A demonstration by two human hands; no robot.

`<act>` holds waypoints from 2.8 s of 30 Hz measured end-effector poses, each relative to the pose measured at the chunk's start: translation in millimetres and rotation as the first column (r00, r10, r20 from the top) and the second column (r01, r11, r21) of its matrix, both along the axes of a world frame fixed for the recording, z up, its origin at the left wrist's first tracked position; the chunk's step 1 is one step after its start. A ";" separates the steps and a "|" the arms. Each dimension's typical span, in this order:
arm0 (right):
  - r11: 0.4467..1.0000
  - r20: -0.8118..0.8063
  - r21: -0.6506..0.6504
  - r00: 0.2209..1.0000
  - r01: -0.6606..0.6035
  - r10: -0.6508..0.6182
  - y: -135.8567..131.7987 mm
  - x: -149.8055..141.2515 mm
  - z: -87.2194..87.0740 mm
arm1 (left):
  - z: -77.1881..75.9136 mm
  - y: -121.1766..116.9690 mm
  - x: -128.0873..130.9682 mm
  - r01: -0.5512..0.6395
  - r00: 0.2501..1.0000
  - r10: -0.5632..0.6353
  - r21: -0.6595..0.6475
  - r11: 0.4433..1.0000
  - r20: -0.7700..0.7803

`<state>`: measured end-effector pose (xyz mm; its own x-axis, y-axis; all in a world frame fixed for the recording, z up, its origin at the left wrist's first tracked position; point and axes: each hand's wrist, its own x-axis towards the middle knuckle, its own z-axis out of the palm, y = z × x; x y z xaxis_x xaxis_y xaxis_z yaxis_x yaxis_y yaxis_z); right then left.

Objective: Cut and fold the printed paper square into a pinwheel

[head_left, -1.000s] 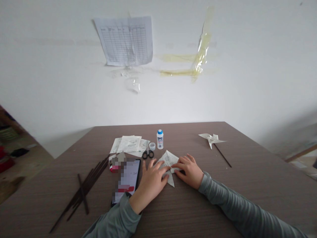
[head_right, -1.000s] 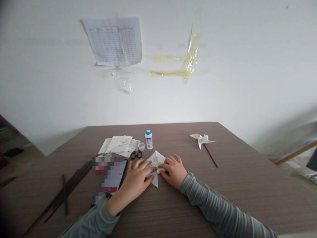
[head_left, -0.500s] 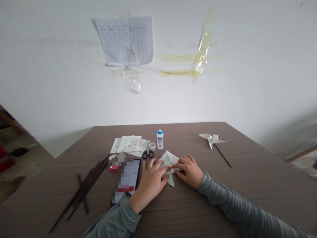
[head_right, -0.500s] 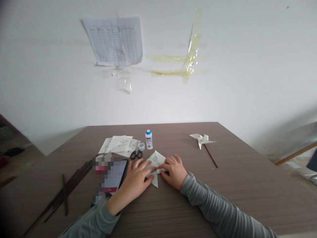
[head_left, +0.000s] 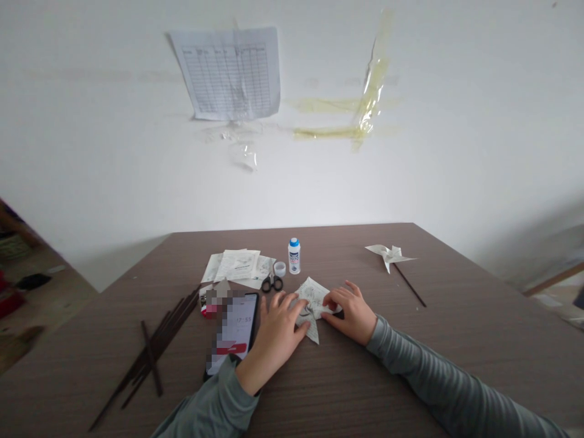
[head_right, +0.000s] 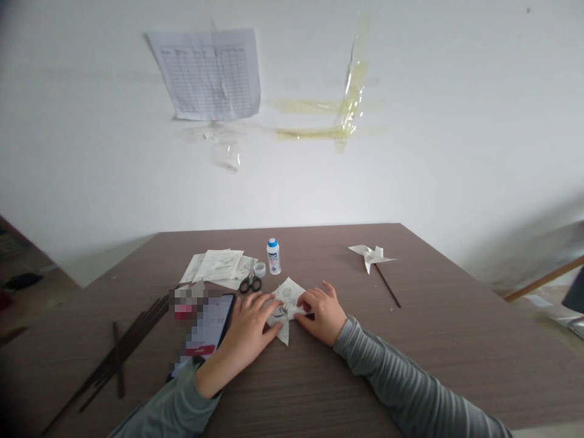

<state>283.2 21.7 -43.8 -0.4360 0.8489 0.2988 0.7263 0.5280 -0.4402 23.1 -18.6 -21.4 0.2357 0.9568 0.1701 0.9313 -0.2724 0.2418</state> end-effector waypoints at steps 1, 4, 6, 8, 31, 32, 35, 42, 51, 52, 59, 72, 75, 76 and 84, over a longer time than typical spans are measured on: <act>1.000 -0.016 -0.003 1.000 0.009 -0.009 0.3 -0.2 -1.1 | -0.6 0.4 -0.7 0.008 1.000 -0.008 0.006 1.000 0.001; 0.999 -0.054 -0.005 0.997 0.046 -0.046 1.8 -0.4 -4.1 | -2.6 1.4 -3.3 0.019 1.000 -0.019 0.008 1.000 0.002; 0.999 -0.061 -0.010 0.997 0.042 -0.043 3.9 1.7 -3.4 | -4.0 1.7 -4.7 0.021 1.000 -0.021 -0.004 1.000 0.000; 1.000 -0.052 -0.001 0.998 0.025 -0.025 7.0 5.8 -0.4 | -5.4 1.7 -6.2 0.025 1.000 -0.025 -0.014 1.000 0.000; 0.997 0.165 0.076 0.986 -0.004 -0.008 17.3 12.2 -17.1 | -5.0 2.5 -5.9 -0.002 0.999 0.000 0.033 0.999 0.045; 0.997 0.167 0.077 0.986 -0.015 0.002 16.6 13.1 -14.9 | -4.5 2.3 -5.1 0.002 0.999 -0.004 0.033 0.999 0.047; 0.996 0.161 0.085 0.987 -0.038 0.024 14.4 13.9 -12.8 | -2.9 1.5 -3.4 0.015 0.998 -0.018 0.053 0.998 0.058; 0.991 0.177 0.135 0.983 0.027 -0.050 7.6 2.4 -18.9 | 16.0 -5.9 3.3 0.028 0.999 -0.027 -0.050 0.998 0.019; 0.997 0.256 0.073 0.967 -0.009 -0.010 1.8 2.1 6.1 | 26.0 -11.9 8.3 0.025 1.000 -0.023 -0.079 0.997 0.015; 0.997 0.259 0.075 0.966 -0.001 -0.019 1.6 1.5 6.1 | 24.9 -11.4 8.0 0.023 1.000 -0.022 -0.069 0.997 0.016; 0.995 0.227 0.085 0.972 0.044 -0.062 1.0 -1.9 -3.3 | 24.7 -8.6 7.9 0.022 0.999 -0.020 -0.065 0.998 0.033; 0.996 0.269 0.092 0.963 0.003 -0.028 -2.0 -1.0 7.4 | 27.0 -9.9 7.2 0.034 0.999 -0.032 -0.078 0.996 0.027; 0.994 0.246 0.103 0.967 0.035 -0.060 -3.3 -3.3 4.4 | 28.5 -10.3 8.8 0.025 1.000 -0.024 -0.083 0.996 0.013; 0.994 0.242 0.102 0.968 0.045 -0.069 -3.9 -4.0 3.6 | 29.2 -10.6 9.5 0.020 1.000 -0.020 -0.087 0.996 0.007; 0.995 0.263 0.076 0.962 0.060 -0.078 -4.6 -5.4 0.5 | 27.6 -10.6 8.5 0.037 0.999 -0.037 -0.061 0.997 0.008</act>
